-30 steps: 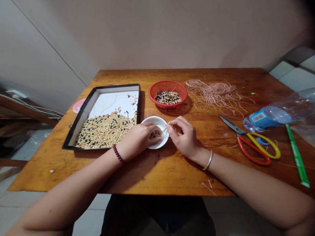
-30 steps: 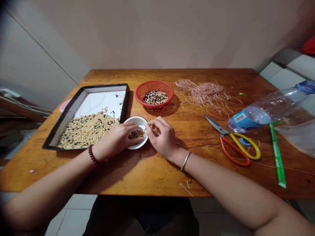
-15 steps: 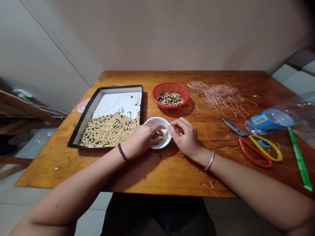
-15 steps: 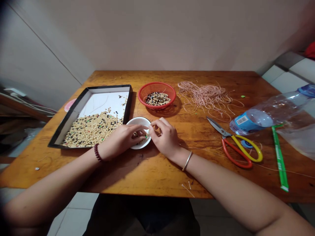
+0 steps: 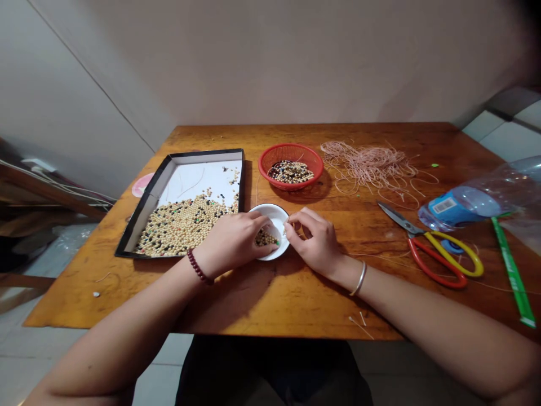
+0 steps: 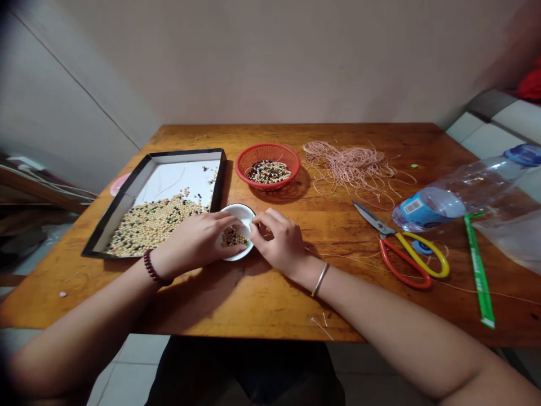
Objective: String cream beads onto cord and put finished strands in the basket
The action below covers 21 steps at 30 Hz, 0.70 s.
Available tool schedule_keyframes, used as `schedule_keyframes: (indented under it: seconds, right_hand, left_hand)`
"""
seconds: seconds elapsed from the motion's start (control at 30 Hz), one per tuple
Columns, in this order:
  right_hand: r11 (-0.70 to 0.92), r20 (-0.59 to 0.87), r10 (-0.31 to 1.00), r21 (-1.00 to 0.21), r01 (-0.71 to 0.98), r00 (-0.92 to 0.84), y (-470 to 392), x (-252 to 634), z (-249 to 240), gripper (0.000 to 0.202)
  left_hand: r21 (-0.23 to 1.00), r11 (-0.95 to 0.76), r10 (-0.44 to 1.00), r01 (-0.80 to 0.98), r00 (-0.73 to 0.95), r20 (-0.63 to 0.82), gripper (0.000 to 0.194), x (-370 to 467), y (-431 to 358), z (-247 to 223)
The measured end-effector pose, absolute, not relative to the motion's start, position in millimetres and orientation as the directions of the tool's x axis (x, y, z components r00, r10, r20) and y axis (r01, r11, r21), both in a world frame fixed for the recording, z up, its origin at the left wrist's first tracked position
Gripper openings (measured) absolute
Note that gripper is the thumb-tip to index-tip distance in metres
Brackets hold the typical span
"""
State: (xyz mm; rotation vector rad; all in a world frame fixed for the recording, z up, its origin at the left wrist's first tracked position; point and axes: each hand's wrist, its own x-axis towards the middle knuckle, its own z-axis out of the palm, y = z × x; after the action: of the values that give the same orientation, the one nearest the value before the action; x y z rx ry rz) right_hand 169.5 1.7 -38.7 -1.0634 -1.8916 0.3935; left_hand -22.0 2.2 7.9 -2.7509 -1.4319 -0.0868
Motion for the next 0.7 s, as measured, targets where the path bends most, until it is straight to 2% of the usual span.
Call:
schedule_keyframes:
  seconds: [0.13, 0.33, 0.5, 0.7]
  right_hand:
    - [0.598, 0.566, 0.789, -0.617, 0.512, -0.239, 0, 169, -39, 0.011]
    - [0.567, 0.532, 0.814, -0.639, 0.520, -0.234, 2, 169, -39, 0.011]
    - [0.559, 0.526, 0.819, -0.642, 0.524, -0.230, 3, 169, -40, 0.011]
    - [0.546, 0.501, 0.831, -0.647, 0.532, -0.243, 4, 169, -40, 0.011]
  left_hand:
    - [-0.001, -0.550, 0.835, 0.835, 0.550, 0.032, 0.035, -24, 2, 7]
    - [-0.010, -0.529, 0.847, 0.849, 0.528, 0.053, 0.028, -21, -1, 3]
    - [0.093, -0.580, 0.814, 0.809, 0.578, 0.056, 0.017, -17, -2, -1]
    - [0.184, -0.601, 0.798, 0.777, 0.596, 0.089, 0.017, -11, -3, -4]
